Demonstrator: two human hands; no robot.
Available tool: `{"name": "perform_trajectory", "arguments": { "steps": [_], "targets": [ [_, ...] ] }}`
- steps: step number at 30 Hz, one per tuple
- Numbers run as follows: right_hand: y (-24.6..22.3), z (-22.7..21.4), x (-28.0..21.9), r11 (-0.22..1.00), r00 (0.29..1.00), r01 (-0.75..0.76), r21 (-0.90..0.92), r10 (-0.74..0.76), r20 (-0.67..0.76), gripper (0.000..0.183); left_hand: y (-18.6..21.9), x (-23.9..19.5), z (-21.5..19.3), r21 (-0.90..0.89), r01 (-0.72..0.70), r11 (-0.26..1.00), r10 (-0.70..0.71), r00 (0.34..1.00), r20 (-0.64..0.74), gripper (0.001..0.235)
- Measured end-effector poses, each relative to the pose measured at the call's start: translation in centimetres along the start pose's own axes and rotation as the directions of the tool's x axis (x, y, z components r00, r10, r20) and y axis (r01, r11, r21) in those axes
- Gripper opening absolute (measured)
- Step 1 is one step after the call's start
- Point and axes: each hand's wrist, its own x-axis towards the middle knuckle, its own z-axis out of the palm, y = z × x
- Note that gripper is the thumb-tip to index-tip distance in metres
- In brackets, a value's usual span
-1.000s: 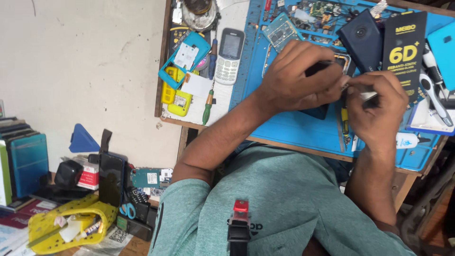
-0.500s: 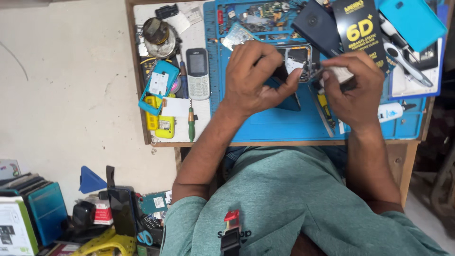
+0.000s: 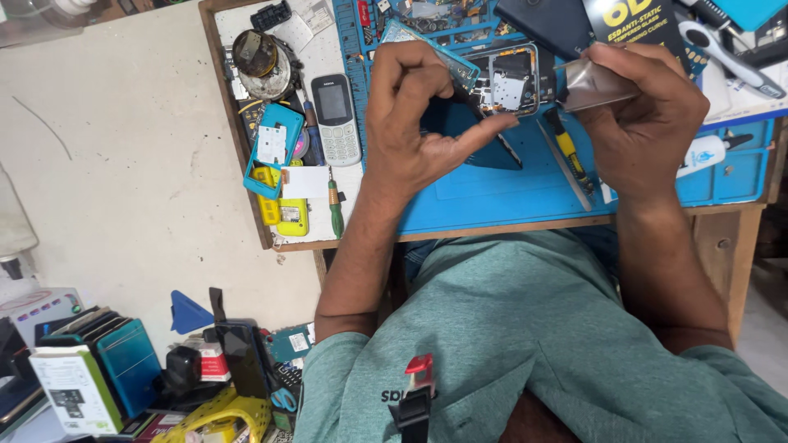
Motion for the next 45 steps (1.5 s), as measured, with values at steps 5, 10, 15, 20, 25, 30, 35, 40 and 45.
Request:
{"name": "perform_trajectory", "arguments": {
  "steps": [5, 10, 15, 20, 25, 30, 35, 40, 45],
  "targets": [
    [-0.4, 1.2, -0.1, 0.996, 0.997, 0.076, 0.056, -0.076, -0.013, 0.024, 0.1, -0.3, 0.0, 0.022, 0.028, 0.999, -0.028, 1.000, -0.014, 0.061],
    [-1.5, 2.4, 0.1, 0.992, 0.995, 0.100, 0.081, -0.102, 0.020, 0.017, 0.0, -0.3, -0.3, 0.045, 0.033, 0.998, -0.031, 0.999, -0.037, 0.060],
    [-1.6, 3.7, 0.9, 0.986, 0.986, 0.166, -0.006, -0.166, 0.035, 0.017, 0.0, -0.6, -0.8, 0.000, 0.077, 0.997, -0.076, 0.996, -0.047, 0.061],
    [-1.5, 5.3, 1.3, 0.972, 0.989, 0.103, 0.213, -0.122, 0.079, 0.020, 0.1, -0.8, -1.2, 0.016, 0.115, 0.993, -0.114, 0.991, -0.070, 0.062],
    [-2.1, 5.8, 1.5, 0.965, 0.960, 0.248, 0.087, -0.257, 0.114, 0.021, 0.1, -0.8, -1.1, 0.064, 0.139, 0.988, -0.133, 0.987, -0.093, 0.068],
    [-2.7, 6.1, 2.0, 0.960, 0.957, 0.279, -0.017, -0.277, 0.086, 0.016, 0.2, -0.8, -0.9, 0.084, 0.149, 0.985, -0.141, 0.985, -0.097, 0.070],
    [-2.6, 6.2, 2.5, 0.970, 0.991, 0.048, 0.238, -0.076, 0.107, 0.015, 0.1, -1.0, -0.9, 0.109, 0.162, 0.981, -0.152, 0.984, -0.095, 0.069],
    [-1.9, 6.4, 3.2, 0.972, 0.990, 0.036, 0.232, -0.067, 0.126, 0.011, -0.3, -1.0, -1.0, 0.064, 0.154, 0.986, -0.151, 0.987, -0.054, 0.070],
    [-3.0, 6.1, 3.3, 0.955, 0.946, 0.294, -0.049, -0.283, 0.159, 0.017, -0.3, -1.0, -1.1, 0.044, 0.135, 0.990, -0.134, 0.990, -0.039, 0.071]
  ]
}}
